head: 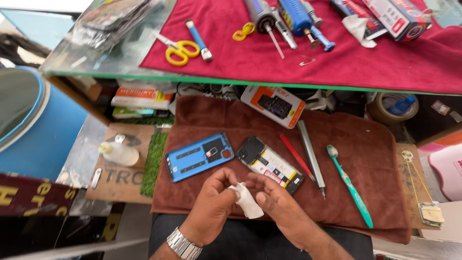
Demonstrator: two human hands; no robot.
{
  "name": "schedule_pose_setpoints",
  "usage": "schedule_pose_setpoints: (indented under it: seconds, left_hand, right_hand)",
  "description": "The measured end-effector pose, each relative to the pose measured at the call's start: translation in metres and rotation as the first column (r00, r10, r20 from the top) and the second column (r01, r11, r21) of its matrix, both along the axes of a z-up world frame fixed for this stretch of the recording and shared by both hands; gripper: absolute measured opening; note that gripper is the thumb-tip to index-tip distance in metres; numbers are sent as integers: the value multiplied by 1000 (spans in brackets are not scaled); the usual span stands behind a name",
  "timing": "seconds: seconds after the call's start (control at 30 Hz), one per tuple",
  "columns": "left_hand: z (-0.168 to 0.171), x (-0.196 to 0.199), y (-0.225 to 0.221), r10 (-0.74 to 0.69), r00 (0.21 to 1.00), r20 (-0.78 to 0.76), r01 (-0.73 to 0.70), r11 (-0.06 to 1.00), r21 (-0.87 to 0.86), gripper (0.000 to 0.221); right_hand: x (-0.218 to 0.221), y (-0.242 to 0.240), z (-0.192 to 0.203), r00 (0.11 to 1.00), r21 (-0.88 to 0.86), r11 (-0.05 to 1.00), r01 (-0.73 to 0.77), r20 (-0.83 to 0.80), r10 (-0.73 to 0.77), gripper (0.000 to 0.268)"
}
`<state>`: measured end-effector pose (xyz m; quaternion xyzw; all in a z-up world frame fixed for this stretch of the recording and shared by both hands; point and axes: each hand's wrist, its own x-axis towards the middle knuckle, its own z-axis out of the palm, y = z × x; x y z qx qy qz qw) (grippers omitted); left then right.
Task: The person disassembles a mobile phone using a small manual tool to pry the casing open, then cleans the internal battery compartment and the back cover with a cloth and liquid from a squeeze bottle.
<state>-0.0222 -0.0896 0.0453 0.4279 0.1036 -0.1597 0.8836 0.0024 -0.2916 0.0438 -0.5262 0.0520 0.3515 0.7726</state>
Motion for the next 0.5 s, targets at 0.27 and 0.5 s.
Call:
schedule_pose_setpoints:
  seconds: [0.27,0.5]
  left_hand:
    - [-6,4,63,290,886,361,-410,855,319,23]
    - [-17,14,176,469,383,796,-810,-243,534,30]
  right_hand:
    - [6,-51,-92,988,34,995,97,121,-100,24]
    - [58,-128,-193,944,178,975,130,279,-177,16]
